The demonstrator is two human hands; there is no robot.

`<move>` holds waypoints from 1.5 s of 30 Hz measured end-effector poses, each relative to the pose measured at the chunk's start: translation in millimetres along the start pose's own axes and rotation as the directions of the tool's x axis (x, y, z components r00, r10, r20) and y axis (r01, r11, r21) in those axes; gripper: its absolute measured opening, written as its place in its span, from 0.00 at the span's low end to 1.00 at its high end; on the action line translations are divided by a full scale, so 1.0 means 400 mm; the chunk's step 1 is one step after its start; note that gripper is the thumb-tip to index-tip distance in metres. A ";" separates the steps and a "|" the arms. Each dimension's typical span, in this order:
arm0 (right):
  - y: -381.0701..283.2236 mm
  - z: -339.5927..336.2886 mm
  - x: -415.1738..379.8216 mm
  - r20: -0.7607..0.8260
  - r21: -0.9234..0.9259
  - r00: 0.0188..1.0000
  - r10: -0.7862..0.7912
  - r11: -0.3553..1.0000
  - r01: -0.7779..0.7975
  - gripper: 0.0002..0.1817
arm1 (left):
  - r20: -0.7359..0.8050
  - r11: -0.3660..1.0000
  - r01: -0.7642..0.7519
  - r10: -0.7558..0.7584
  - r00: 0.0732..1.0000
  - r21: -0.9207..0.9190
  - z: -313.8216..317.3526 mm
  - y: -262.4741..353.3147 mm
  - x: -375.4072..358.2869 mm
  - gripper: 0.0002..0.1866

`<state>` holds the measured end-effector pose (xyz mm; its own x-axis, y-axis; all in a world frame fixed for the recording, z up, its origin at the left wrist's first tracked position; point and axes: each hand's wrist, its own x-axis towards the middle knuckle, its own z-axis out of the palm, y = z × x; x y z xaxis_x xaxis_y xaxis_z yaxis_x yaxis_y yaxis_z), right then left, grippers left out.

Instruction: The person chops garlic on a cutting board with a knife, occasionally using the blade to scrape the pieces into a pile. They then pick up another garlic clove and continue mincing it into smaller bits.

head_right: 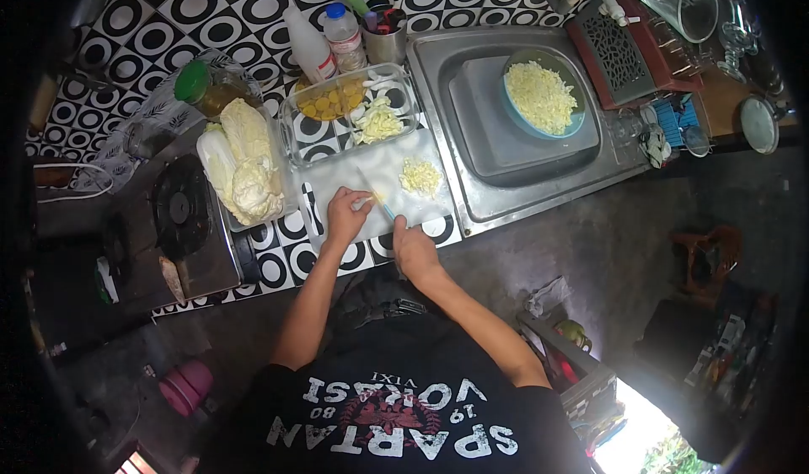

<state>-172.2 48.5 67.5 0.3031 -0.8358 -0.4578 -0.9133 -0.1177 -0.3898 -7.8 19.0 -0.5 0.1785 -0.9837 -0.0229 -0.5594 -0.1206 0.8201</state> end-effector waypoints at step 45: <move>-0.009 0.022 0.064 0.011 -0.018 1.000 0.003 1.000 -0.003 0.11 | -0.054 0.998 0.012 -0.016 0.998 -0.066 0.006 -0.006 0.012 0.04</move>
<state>-158.7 32.2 50.1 0.3036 -0.8300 -0.4679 -0.9189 -0.1253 -0.3740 -7.5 14.1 -3.9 0.2306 -0.9730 -0.0048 -0.5029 -0.1234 0.8555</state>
